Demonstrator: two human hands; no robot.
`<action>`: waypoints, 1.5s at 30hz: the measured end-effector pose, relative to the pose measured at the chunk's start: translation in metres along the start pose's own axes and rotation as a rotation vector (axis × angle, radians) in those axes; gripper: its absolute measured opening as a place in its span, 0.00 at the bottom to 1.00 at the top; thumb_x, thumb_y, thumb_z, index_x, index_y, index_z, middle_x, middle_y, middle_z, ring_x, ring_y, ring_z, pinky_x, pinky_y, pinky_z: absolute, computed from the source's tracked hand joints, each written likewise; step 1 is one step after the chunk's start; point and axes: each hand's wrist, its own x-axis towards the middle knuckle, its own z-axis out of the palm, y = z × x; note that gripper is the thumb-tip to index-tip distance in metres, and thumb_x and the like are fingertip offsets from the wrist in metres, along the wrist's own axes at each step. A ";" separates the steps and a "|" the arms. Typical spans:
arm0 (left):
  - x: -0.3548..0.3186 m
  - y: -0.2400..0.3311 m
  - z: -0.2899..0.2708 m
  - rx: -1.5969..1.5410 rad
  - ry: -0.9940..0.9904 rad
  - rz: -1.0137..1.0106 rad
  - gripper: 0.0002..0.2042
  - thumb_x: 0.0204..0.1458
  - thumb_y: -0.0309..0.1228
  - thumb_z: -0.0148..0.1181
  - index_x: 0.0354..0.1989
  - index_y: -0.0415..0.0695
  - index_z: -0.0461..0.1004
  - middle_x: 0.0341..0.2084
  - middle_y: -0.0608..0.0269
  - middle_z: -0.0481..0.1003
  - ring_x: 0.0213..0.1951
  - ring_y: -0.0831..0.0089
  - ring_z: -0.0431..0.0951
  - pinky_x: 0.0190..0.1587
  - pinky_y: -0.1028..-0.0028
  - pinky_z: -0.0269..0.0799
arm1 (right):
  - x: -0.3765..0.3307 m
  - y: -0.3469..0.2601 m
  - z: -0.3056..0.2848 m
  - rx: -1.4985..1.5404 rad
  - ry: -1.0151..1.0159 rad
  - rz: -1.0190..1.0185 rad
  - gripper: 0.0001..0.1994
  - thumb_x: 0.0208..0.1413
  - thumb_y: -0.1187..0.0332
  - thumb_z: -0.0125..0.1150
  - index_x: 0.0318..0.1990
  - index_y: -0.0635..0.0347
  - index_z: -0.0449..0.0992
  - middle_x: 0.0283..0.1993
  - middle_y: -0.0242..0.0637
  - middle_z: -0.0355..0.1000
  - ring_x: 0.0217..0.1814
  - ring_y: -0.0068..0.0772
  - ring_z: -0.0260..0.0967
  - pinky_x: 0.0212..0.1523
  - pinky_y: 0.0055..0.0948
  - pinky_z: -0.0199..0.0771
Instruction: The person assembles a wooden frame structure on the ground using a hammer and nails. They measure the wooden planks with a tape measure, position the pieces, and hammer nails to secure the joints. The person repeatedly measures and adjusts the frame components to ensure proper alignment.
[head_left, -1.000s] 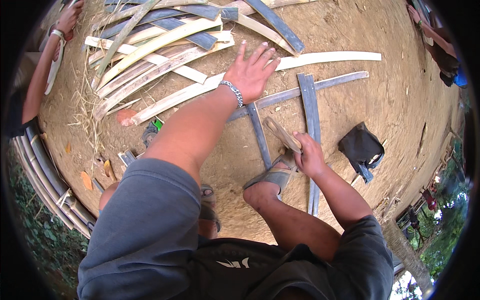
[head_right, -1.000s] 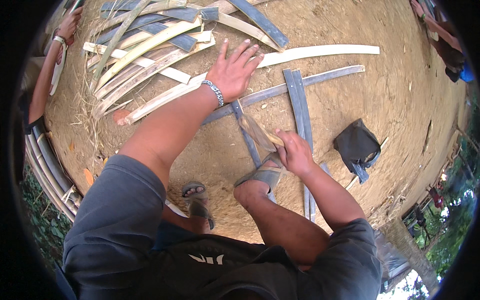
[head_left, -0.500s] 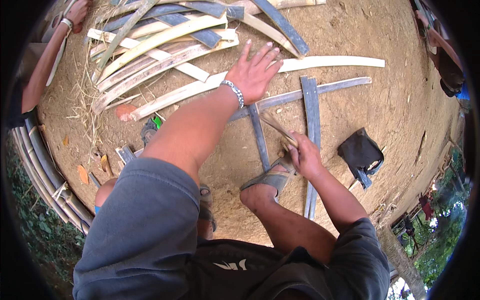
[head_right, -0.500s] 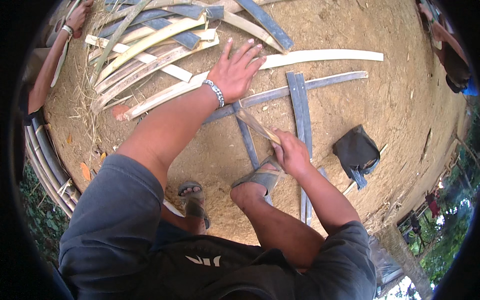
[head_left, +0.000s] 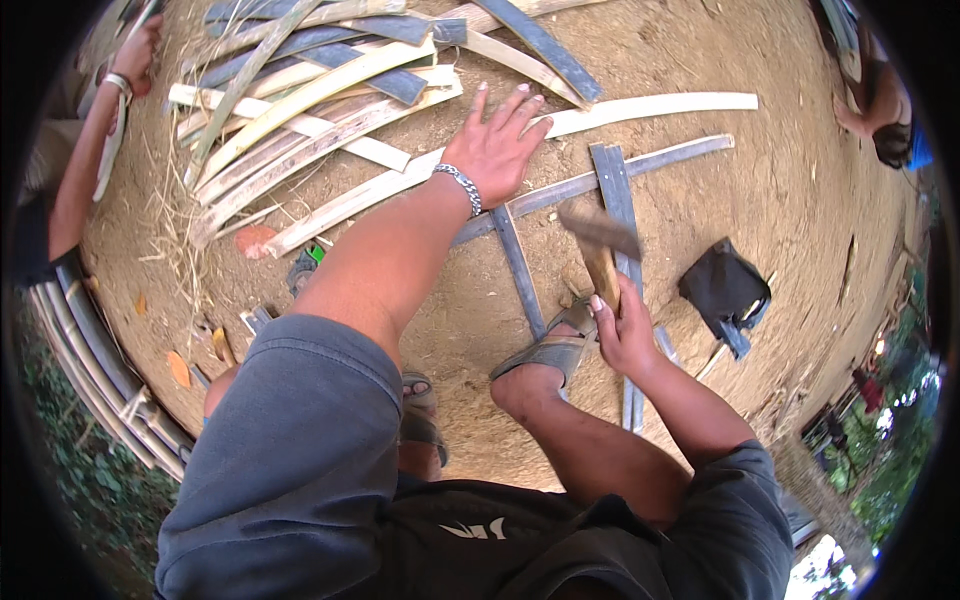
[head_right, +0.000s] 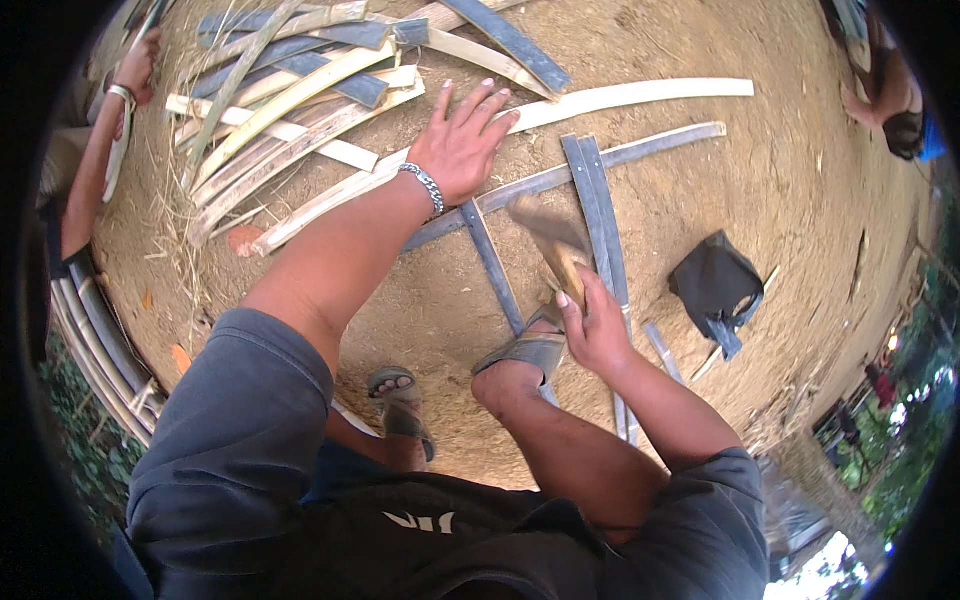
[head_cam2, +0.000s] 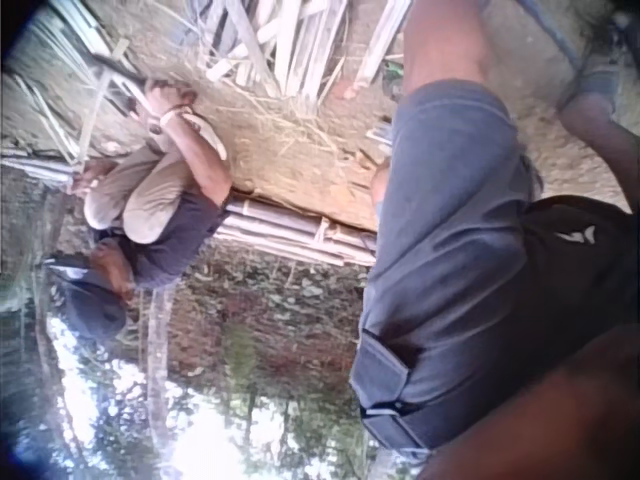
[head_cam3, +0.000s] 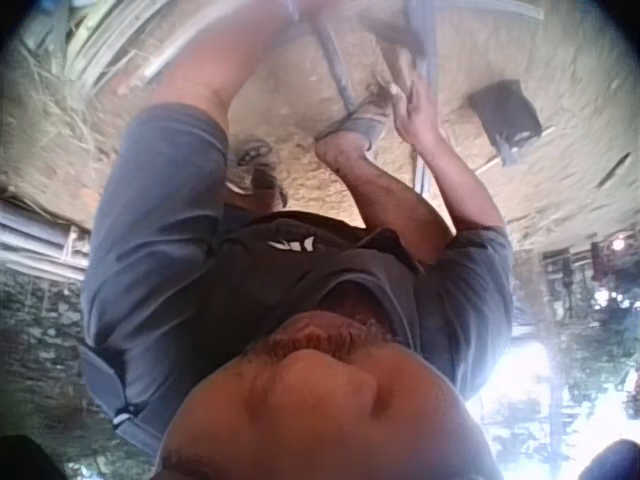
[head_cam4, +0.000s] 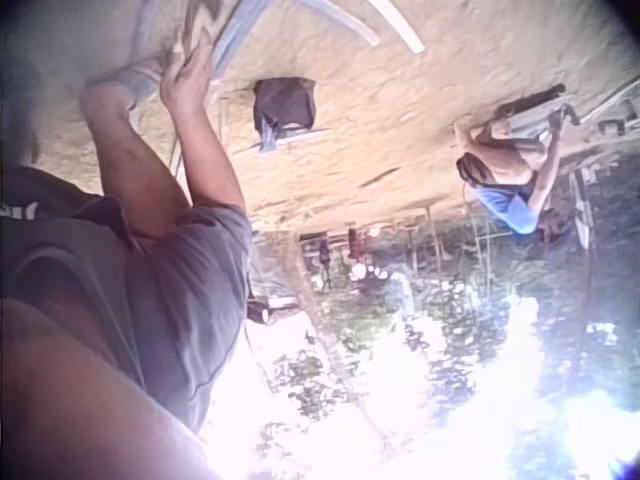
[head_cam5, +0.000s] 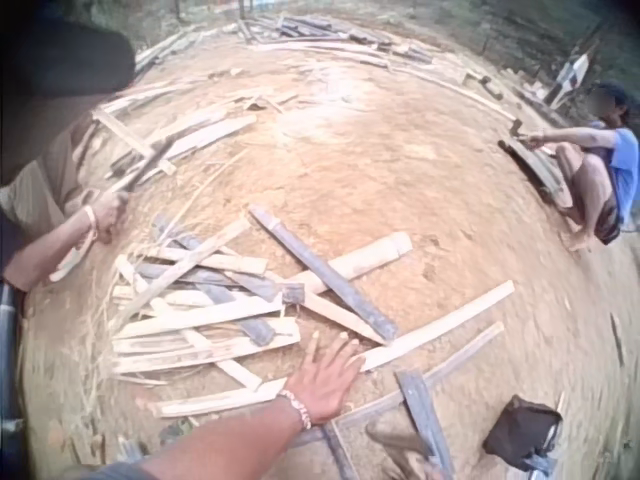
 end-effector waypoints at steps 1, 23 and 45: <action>0.001 0.000 -0.001 0.009 0.001 -0.001 0.25 0.66 0.37 0.45 0.72 0.53 0.61 0.76 0.60 0.55 0.79 0.62 0.46 0.78 0.43 0.35 | -0.007 -0.019 0.010 0.226 0.052 0.146 0.16 0.66 0.73 0.57 0.59 0.64 0.65 0.45 0.51 0.74 0.45 0.48 0.78 0.47 0.40 0.77; -0.001 0.000 -0.009 0.032 -0.071 -0.002 0.28 0.64 0.33 0.41 0.75 0.50 0.58 0.76 0.56 0.53 0.79 0.60 0.45 0.79 0.45 0.32 | 0.002 -0.101 0.194 0.371 0.322 0.585 0.26 0.68 0.68 0.54 0.68 0.72 0.58 0.55 0.55 0.72 0.53 0.53 0.74 0.54 0.44 0.73; 0.000 0.002 -0.005 0.055 -0.012 -0.013 0.25 0.65 0.34 0.45 0.72 0.53 0.61 0.75 0.58 0.56 0.78 0.60 0.46 0.79 0.44 0.35 | -0.010 -0.089 0.195 0.434 0.341 0.542 0.26 0.68 0.70 0.53 0.68 0.73 0.56 0.59 0.58 0.69 0.59 0.52 0.71 0.60 0.43 0.69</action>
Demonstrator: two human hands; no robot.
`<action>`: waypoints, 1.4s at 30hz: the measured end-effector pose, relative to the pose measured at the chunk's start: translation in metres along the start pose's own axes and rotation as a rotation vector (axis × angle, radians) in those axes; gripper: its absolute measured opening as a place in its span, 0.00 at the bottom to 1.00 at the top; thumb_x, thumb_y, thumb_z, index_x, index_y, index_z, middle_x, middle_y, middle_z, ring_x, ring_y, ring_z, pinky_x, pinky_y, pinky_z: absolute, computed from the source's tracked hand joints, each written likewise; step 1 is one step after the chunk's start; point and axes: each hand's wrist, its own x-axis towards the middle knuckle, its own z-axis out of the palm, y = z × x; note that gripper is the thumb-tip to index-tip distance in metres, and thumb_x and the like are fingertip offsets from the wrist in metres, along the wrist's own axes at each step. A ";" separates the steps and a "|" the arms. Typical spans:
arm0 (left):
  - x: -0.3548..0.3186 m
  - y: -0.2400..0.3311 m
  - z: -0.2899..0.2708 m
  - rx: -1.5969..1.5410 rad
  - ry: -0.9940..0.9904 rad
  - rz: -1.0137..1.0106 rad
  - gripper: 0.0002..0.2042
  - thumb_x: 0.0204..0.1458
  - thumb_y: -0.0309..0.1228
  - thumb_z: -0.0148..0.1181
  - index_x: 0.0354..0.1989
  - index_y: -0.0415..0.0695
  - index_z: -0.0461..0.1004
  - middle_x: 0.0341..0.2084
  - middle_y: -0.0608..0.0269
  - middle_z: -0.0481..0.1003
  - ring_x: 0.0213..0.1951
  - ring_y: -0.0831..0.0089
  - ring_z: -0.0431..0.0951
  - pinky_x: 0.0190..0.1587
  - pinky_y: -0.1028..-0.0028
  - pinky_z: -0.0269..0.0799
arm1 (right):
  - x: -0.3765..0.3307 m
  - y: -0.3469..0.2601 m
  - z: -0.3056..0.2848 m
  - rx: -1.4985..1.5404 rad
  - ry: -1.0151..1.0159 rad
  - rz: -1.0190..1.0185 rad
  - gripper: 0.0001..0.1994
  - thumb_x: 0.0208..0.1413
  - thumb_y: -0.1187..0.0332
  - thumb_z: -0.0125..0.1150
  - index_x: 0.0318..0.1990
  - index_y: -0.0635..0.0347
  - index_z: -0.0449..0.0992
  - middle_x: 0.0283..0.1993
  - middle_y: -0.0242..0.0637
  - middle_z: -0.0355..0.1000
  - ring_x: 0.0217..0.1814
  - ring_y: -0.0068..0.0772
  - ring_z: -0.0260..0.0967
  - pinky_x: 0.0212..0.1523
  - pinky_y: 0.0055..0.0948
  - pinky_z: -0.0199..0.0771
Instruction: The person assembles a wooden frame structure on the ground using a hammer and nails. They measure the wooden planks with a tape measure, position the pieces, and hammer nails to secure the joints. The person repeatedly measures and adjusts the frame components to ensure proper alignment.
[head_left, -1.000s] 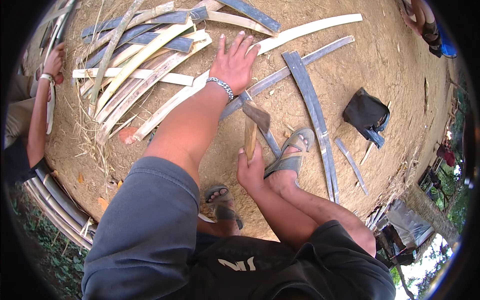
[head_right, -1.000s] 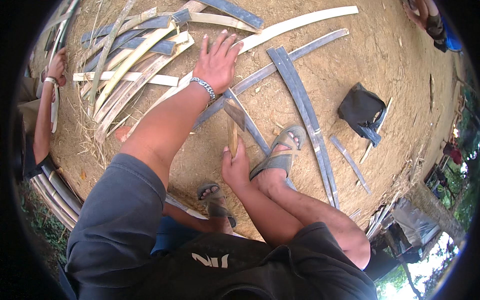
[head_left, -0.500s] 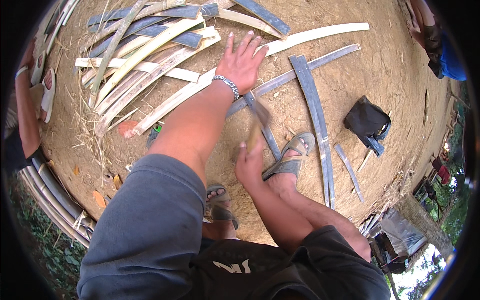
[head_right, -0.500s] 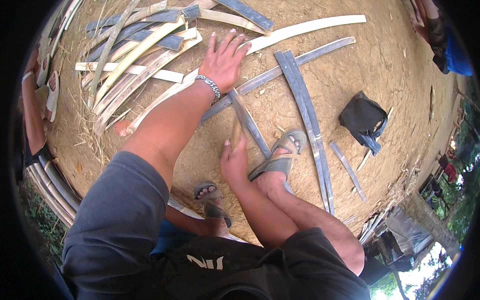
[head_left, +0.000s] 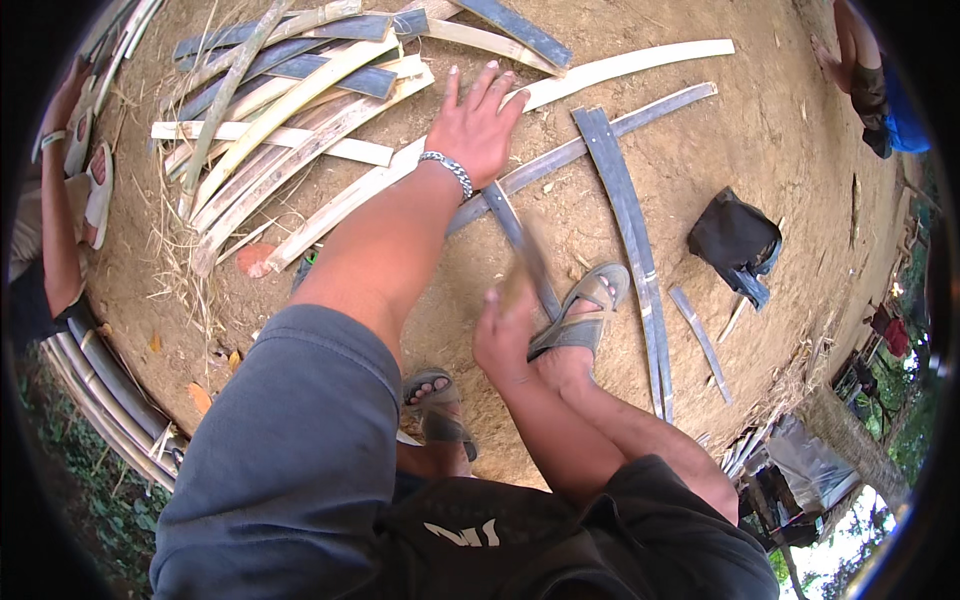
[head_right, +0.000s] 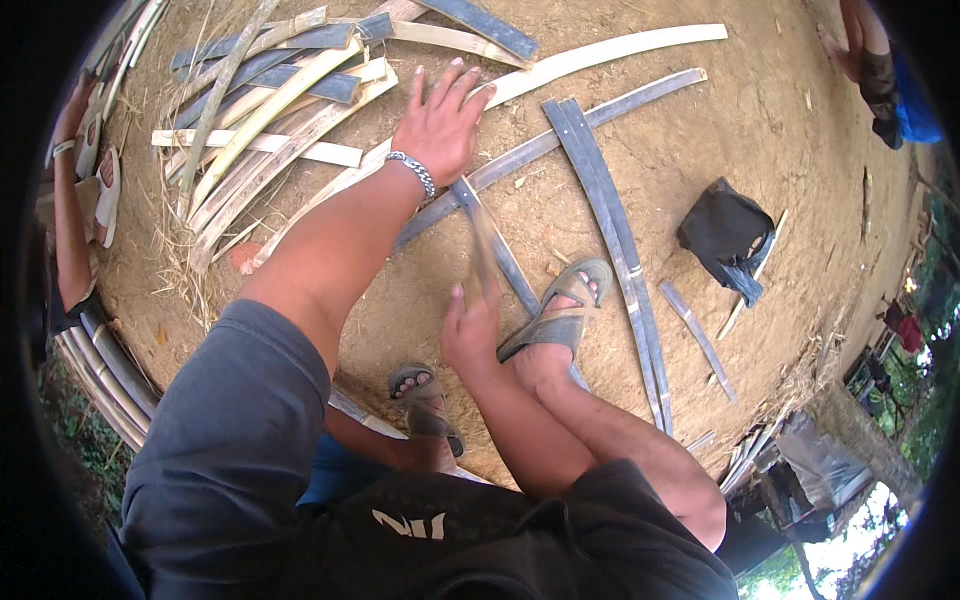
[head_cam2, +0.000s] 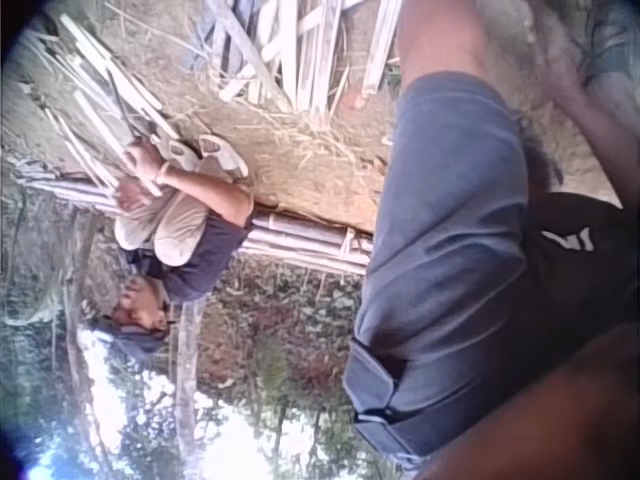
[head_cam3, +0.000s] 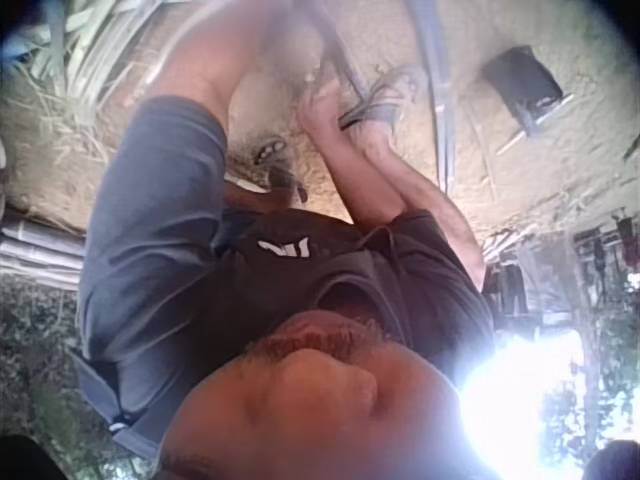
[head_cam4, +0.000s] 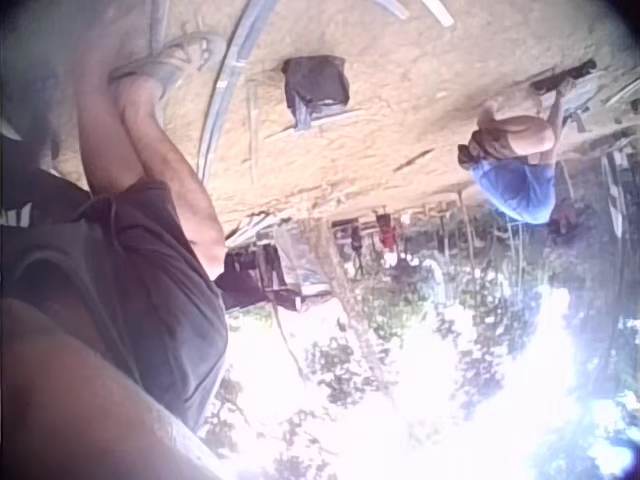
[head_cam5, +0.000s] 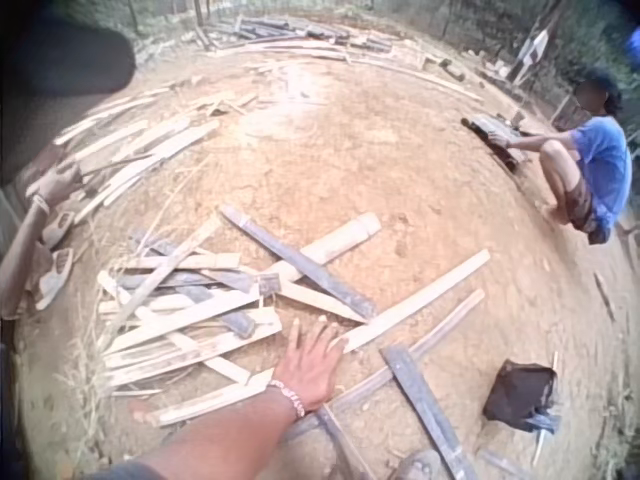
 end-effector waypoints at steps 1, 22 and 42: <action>0.002 0.001 0.000 0.024 -0.012 -0.002 0.25 0.65 0.34 0.44 0.72 0.53 0.61 0.75 0.58 0.55 0.78 0.60 0.46 0.79 0.45 0.35 | 0.006 -0.001 0.000 -0.138 -0.043 0.000 0.26 0.68 0.69 0.53 0.69 0.74 0.57 0.59 0.59 0.69 0.60 0.53 0.71 0.60 0.44 0.69; 0.000 0.000 0.003 -0.016 0.038 0.004 0.26 0.63 0.33 0.45 0.71 0.52 0.62 0.74 0.57 0.58 0.78 0.59 0.49 0.78 0.44 0.38 | -0.016 -0.027 0.021 0.985 0.085 0.420 0.15 0.67 0.69 0.56 0.57 0.56 0.61 0.35 0.37 0.68 0.31 0.30 0.67 0.33 0.35 0.71; 0.000 0.000 0.003 -0.004 0.016 -0.003 0.25 0.64 0.34 0.44 0.72 0.53 0.62 0.74 0.58 0.58 0.78 0.60 0.48 0.79 0.46 0.38 | -0.008 -0.075 0.040 1.374 -0.103 0.665 0.13 0.68 0.68 0.54 0.56 0.50 0.61 0.34 0.36 0.65 0.32 0.32 0.64 0.34 0.36 0.70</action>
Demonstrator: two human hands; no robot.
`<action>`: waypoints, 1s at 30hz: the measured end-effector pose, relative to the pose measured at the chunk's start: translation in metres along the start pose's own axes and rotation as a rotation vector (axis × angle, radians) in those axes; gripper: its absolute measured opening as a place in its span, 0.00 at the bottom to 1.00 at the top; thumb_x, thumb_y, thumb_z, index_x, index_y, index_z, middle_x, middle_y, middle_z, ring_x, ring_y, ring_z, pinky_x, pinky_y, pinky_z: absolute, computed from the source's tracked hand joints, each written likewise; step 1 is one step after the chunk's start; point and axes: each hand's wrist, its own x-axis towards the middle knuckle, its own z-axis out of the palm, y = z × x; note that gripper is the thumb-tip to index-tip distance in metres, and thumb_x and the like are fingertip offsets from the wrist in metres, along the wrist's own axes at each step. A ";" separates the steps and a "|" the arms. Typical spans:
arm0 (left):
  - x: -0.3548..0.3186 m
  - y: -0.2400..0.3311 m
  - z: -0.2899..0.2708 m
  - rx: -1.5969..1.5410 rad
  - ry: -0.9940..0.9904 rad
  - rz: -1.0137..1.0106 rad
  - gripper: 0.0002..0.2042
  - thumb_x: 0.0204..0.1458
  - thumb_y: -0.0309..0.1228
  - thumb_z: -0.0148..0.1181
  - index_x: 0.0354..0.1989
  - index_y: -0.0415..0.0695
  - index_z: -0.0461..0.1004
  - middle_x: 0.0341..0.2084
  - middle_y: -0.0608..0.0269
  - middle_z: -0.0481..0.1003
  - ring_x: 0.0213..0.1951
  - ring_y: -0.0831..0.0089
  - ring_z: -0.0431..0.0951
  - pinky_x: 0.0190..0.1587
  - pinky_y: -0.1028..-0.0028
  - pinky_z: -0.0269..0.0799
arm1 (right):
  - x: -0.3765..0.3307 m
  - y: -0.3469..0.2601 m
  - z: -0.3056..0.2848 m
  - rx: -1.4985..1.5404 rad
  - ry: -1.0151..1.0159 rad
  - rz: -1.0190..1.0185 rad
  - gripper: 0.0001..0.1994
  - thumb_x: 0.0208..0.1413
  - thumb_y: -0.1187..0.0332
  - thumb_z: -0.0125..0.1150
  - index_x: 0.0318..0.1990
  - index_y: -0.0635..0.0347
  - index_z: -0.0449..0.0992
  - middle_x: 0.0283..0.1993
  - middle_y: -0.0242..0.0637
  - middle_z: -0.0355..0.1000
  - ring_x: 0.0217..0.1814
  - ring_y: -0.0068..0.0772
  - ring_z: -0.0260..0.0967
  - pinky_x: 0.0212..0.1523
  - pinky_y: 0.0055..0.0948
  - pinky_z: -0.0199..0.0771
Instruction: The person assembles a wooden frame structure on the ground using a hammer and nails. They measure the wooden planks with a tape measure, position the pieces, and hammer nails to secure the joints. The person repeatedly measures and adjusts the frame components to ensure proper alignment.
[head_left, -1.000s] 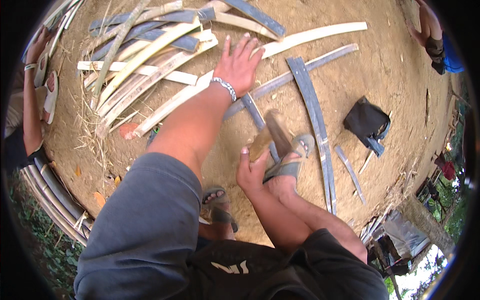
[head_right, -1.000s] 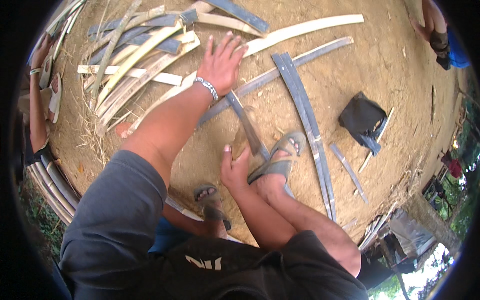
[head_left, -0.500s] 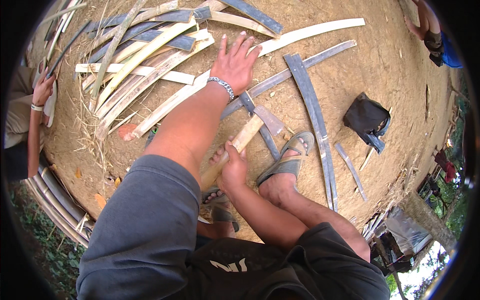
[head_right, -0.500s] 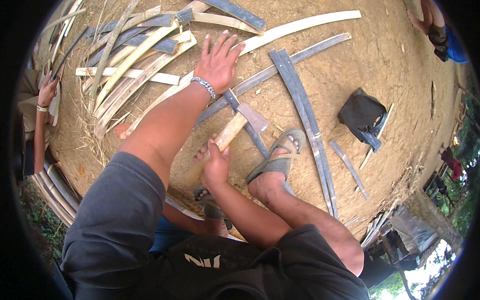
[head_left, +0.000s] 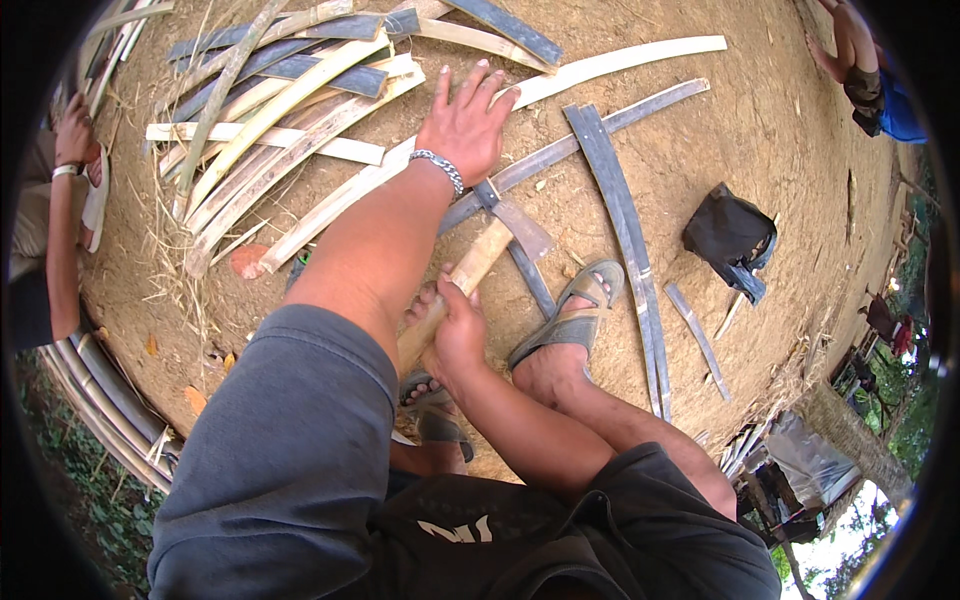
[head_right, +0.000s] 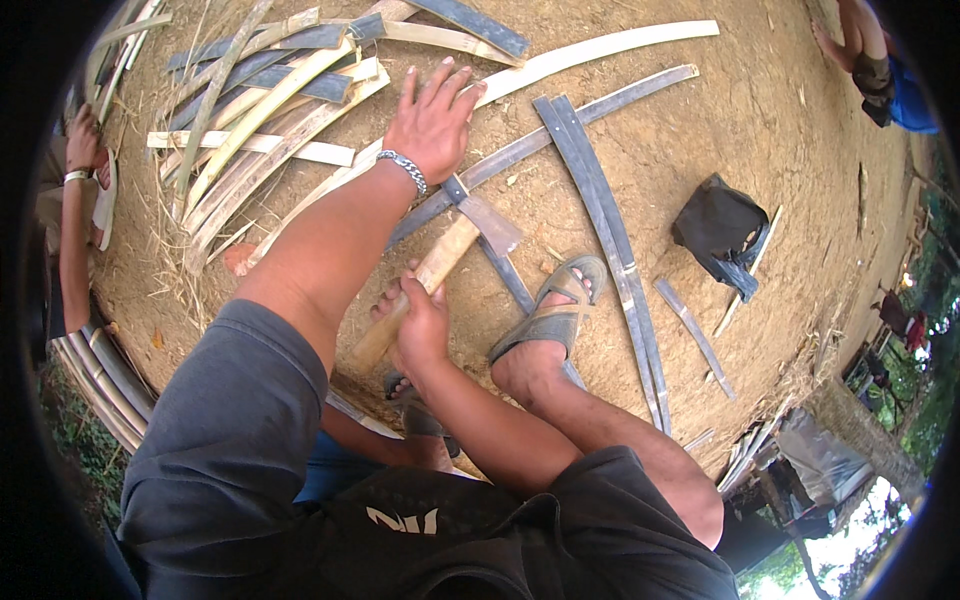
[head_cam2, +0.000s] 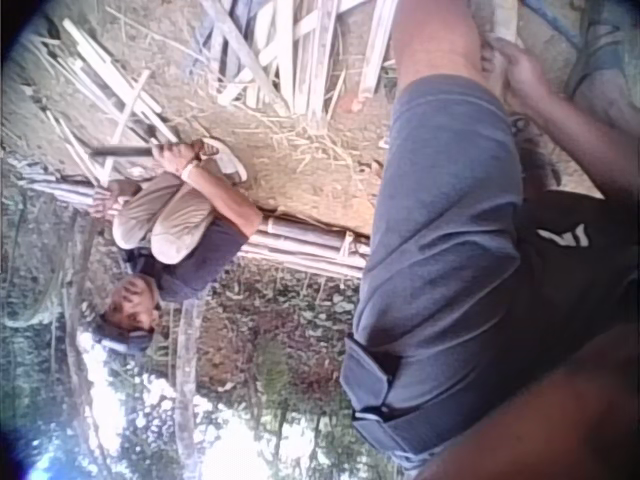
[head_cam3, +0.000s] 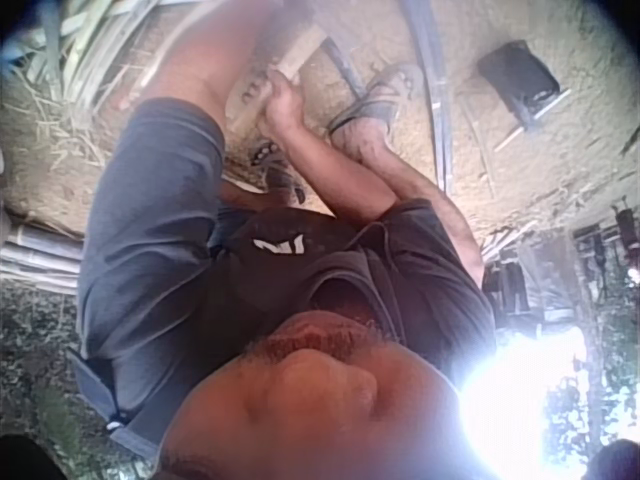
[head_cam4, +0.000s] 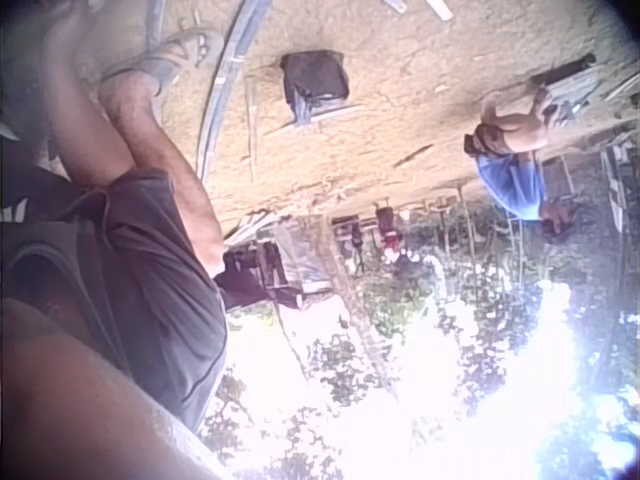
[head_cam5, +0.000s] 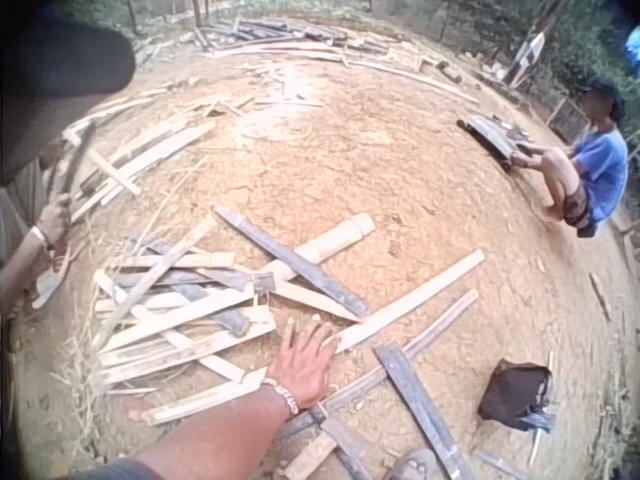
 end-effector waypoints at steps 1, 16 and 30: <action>0.000 0.000 -0.001 0.006 -0.004 -0.002 0.25 0.64 0.34 0.44 0.72 0.53 0.62 0.74 0.58 0.58 0.78 0.60 0.48 0.79 0.46 0.38 | 0.000 0.000 0.000 0.003 -0.008 0.017 0.13 0.68 0.68 0.54 0.56 0.50 0.61 0.34 0.36 0.65 0.32 0.32 0.64 0.34 0.36 0.70; 0.000 0.000 -0.001 0.000 0.006 0.005 0.25 0.64 0.34 0.45 0.72 0.52 0.62 0.73 0.57 0.58 0.77 0.60 0.49 0.79 0.47 0.40 | -0.011 -0.004 -0.051 -0.591 0.144 -0.342 0.17 0.68 0.68 0.54 0.60 0.58 0.61 0.36 0.39 0.68 0.34 0.32 0.68 0.36 0.37 0.73; -0.002 -0.003 0.007 0.004 0.064 -0.002 0.25 0.64 0.34 0.47 0.71 0.53 0.62 0.74 0.58 0.59 0.77 0.59 0.50 0.78 0.45 0.39 | 0.011 -0.051 -0.061 -1.557 0.118 -0.617 0.25 0.68 0.66 0.53 0.65 0.74 0.60 0.55 0.72 0.70 0.55 0.74 0.70 0.56 0.54 0.70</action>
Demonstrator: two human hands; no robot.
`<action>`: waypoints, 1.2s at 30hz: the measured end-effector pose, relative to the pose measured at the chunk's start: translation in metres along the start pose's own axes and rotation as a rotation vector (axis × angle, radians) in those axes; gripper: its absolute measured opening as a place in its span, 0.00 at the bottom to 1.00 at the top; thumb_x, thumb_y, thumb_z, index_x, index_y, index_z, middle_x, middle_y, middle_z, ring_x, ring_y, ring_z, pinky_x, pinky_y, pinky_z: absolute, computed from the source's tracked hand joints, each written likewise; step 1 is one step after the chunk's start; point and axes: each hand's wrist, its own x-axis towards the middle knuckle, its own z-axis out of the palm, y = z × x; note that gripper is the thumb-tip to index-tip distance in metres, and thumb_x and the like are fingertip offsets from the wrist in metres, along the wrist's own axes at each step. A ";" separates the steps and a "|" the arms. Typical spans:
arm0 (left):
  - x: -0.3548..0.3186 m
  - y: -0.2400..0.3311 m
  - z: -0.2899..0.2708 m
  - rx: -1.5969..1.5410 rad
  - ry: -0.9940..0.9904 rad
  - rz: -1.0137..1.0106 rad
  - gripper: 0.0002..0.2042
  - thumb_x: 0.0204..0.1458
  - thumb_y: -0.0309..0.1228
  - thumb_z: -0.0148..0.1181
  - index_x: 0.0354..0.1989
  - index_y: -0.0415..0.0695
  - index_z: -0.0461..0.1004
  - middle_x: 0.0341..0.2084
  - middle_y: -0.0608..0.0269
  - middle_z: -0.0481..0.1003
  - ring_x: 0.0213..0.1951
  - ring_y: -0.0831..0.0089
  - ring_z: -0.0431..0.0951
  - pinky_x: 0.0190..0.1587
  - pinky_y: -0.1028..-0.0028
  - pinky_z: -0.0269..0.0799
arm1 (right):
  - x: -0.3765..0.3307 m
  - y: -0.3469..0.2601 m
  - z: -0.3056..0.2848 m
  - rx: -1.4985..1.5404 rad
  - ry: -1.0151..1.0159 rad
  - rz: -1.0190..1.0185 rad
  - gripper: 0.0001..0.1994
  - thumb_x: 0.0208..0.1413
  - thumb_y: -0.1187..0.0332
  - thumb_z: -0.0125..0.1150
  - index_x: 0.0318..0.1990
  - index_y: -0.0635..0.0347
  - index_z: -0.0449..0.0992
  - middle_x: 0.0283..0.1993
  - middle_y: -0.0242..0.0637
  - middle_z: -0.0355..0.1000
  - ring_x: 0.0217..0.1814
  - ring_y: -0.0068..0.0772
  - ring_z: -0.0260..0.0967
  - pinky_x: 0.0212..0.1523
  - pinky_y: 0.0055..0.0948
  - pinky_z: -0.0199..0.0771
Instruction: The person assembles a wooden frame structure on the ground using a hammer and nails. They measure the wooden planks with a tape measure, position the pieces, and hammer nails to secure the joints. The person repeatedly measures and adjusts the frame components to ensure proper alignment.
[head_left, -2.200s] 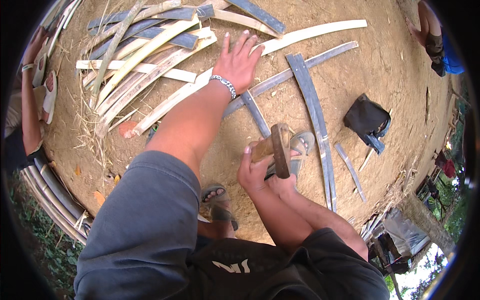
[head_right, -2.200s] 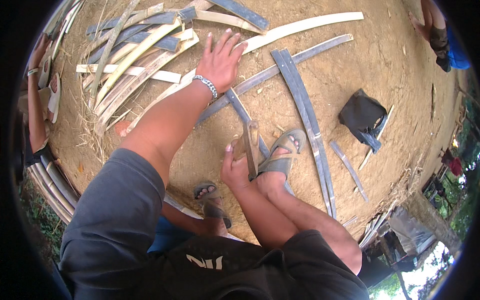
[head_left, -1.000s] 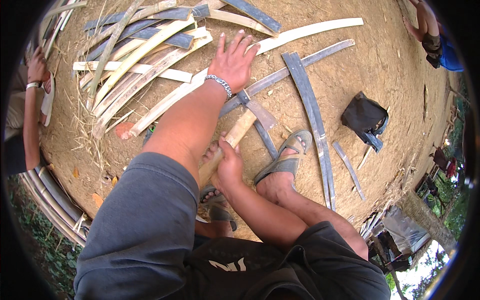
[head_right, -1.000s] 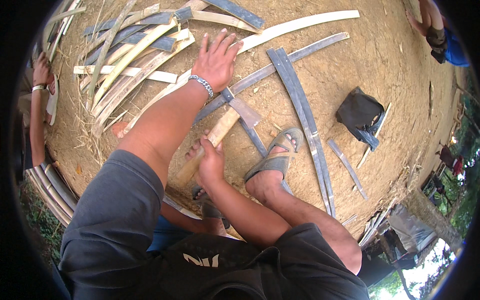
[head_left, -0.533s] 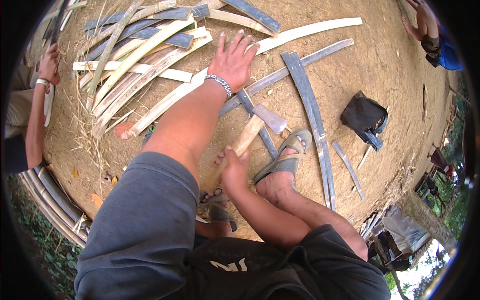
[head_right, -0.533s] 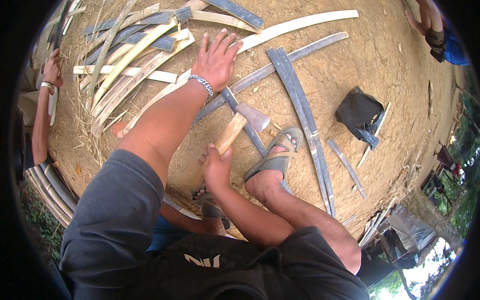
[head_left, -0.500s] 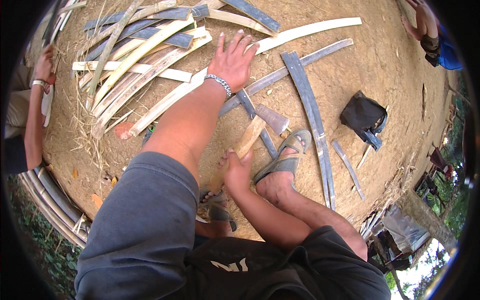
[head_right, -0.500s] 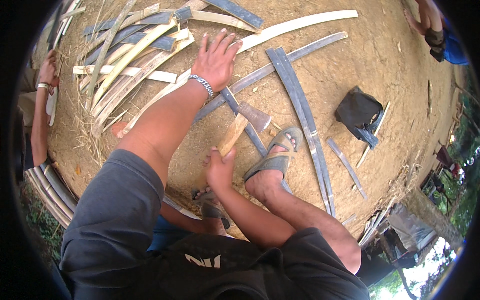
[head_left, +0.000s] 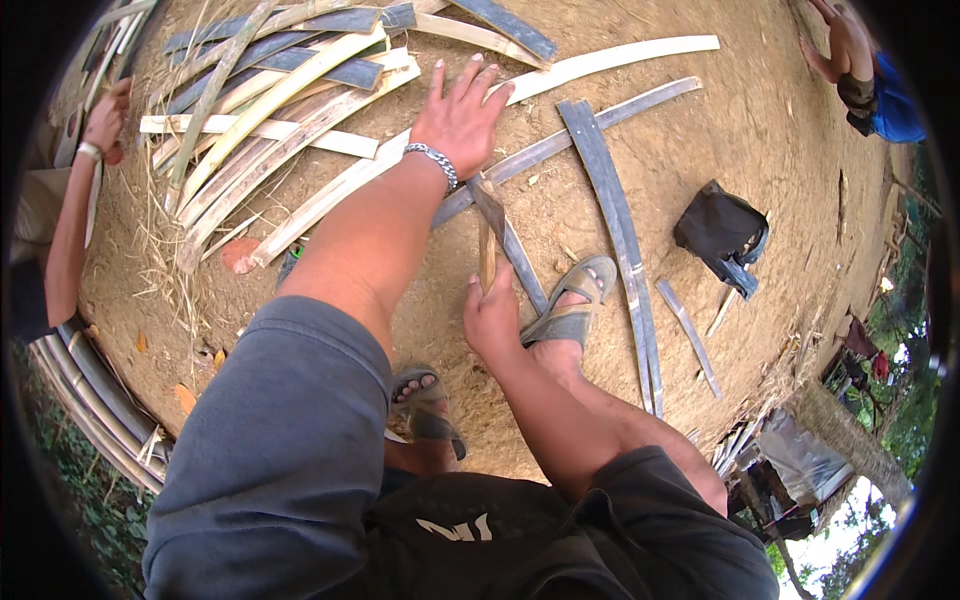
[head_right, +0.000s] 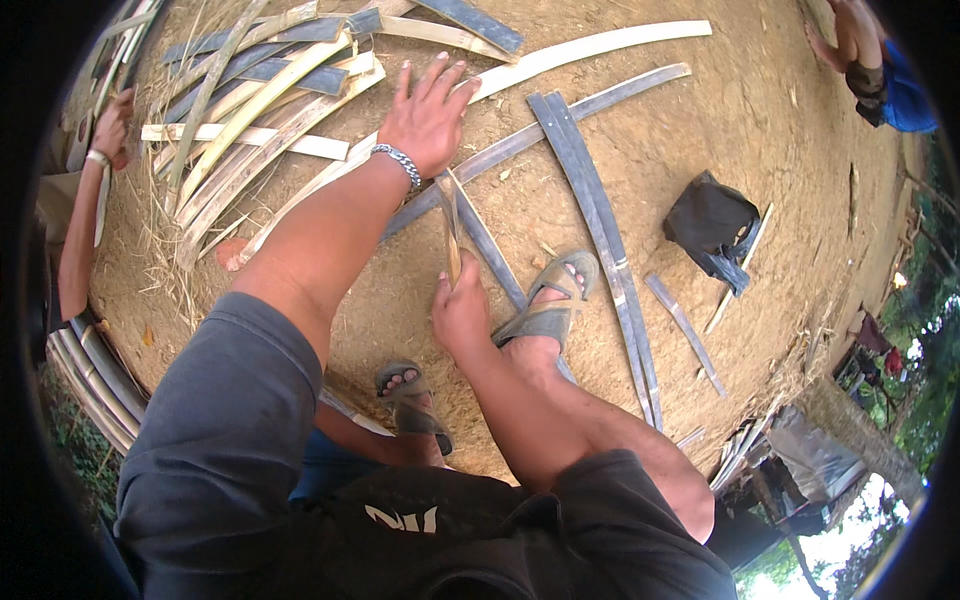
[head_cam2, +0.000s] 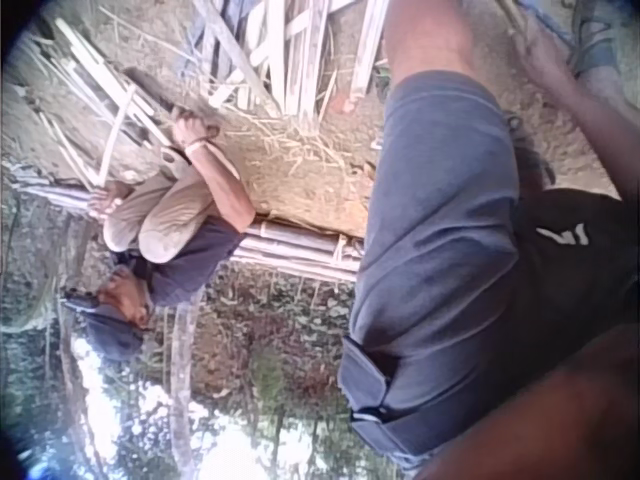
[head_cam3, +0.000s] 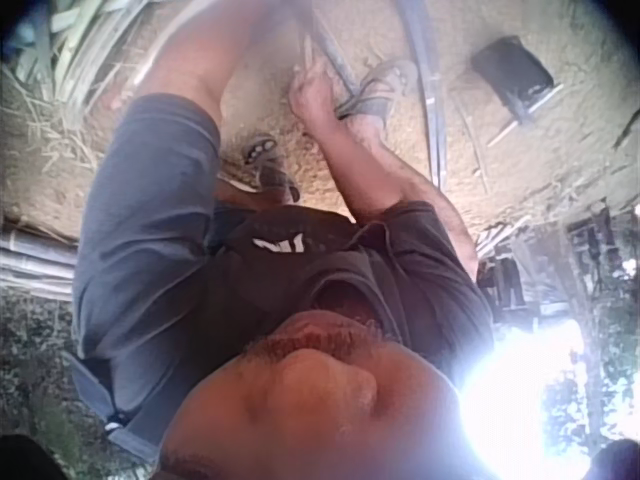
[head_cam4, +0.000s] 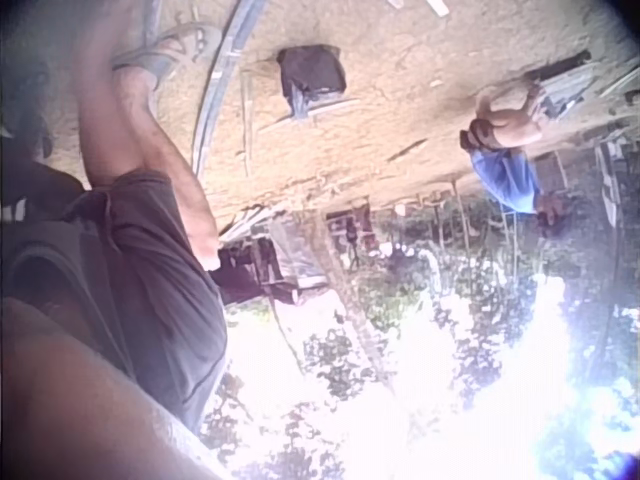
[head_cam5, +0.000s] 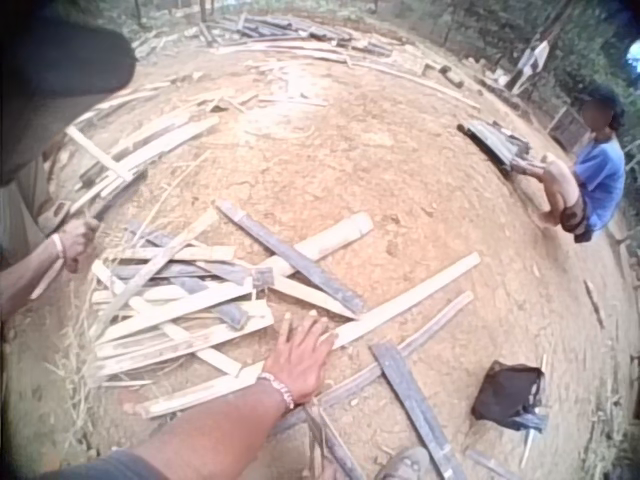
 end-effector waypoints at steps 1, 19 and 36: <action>0.000 -0.002 0.003 -0.003 0.013 -0.003 0.25 0.64 0.34 0.47 0.71 0.53 0.62 0.73 0.58 0.59 0.77 0.59 0.50 0.78 0.44 0.39 | 0.003 -0.005 -0.002 -0.013 -0.075 0.059 0.24 0.68 0.66 0.54 0.65 0.74 0.61 0.55 0.72 0.69 0.55 0.74 0.70 0.57 0.54 0.70; -0.003 0.003 -0.008 -0.033 0.006 -0.017 0.24 0.65 0.35 0.47 0.70 0.52 0.65 0.73 0.57 0.59 0.77 0.59 0.49 0.78 0.44 0.39 | 0.030 -0.012 -0.038 0.004 0.322 0.159 0.28 0.59 0.63 0.70 0.60 0.67 0.64 0.36 0.56 0.76 0.41 0.57 0.77 0.47 0.48 0.74; -0.177 0.141 -0.021 -0.497 -0.110 -0.163 0.32 0.64 0.43 0.50 0.73 0.37 0.56 0.74 0.48 0.55 0.76 0.51 0.50 0.76 0.42 0.33 | 0.082 0.000 -0.070 -0.341 0.170 0.181 0.40 0.46 0.58 0.81 0.60 0.65 0.60 0.51 0.65 0.76 0.55 0.66 0.75 0.54 0.51 0.75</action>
